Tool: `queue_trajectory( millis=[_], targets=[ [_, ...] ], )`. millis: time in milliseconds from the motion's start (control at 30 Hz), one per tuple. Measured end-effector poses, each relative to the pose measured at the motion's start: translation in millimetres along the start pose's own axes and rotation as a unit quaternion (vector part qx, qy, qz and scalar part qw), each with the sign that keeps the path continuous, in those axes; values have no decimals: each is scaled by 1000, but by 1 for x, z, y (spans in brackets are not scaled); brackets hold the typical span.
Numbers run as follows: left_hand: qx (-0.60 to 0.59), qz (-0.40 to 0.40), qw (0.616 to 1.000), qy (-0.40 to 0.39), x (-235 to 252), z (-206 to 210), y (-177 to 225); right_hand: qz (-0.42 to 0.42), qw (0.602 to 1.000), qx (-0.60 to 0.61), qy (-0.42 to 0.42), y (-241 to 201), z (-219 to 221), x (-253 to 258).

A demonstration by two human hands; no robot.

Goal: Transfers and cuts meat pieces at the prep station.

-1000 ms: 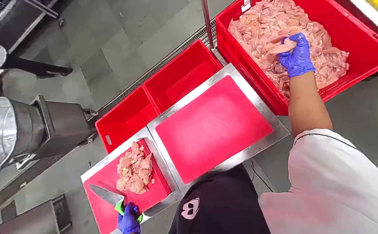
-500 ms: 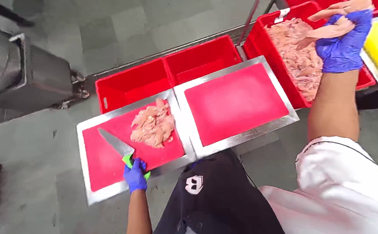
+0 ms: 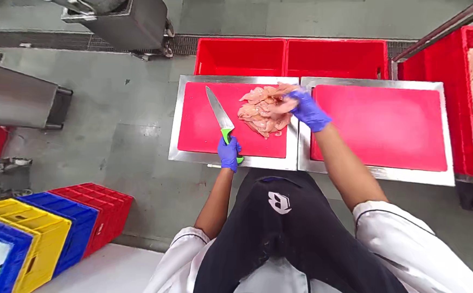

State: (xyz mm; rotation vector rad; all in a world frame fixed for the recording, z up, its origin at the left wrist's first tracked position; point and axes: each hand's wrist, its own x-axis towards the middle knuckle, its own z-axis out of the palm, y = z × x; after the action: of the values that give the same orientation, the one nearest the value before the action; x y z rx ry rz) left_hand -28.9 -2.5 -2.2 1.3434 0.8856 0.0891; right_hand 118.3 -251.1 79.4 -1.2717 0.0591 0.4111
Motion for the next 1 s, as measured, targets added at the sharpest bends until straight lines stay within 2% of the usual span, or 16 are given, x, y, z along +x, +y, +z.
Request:
queue_trajectory(
  millis=[67,100,233,333,500,600,700,767,833,900,1000],
  targets=[
    [6,7,1000,-6,0,1,-1,0,976,-218,-6,31,14,8],
    [12,10,1000,-13,0,0,-3,-13,958,-285,-7,42,17,9],
    [17,14,999,-27,-2,-4,-4,-69,886,-458,13,46,29,5],
    [9,12,1000,-28,-1,-6,-3,-43,815,-575,49,50,12,-6],
    [57,38,996,-57,-2,-7,-6,10,789,-614,28,41,-27,-17],
    [79,47,994,-57,-1,-9,-9,-25,816,-578,4,62,-32,-21],
    [69,45,995,-58,-3,-9,-9,-44,779,-626,9,89,-41,-29],
    [54,41,996,-57,-1,-8,-6,-11,754,-657,5,77,-42,-30],
    [53,36,996,-60,-1,-8,-5,-37,745,-666,25,61,-32,-23],
    [60,35,996,-63,-3,-9,-5,-107,757,-644,32,47,-9,-7],
    [64,37,995,-69,-3,-8,-5,-134,779,-612,-11,35,27,23]
  ],
)
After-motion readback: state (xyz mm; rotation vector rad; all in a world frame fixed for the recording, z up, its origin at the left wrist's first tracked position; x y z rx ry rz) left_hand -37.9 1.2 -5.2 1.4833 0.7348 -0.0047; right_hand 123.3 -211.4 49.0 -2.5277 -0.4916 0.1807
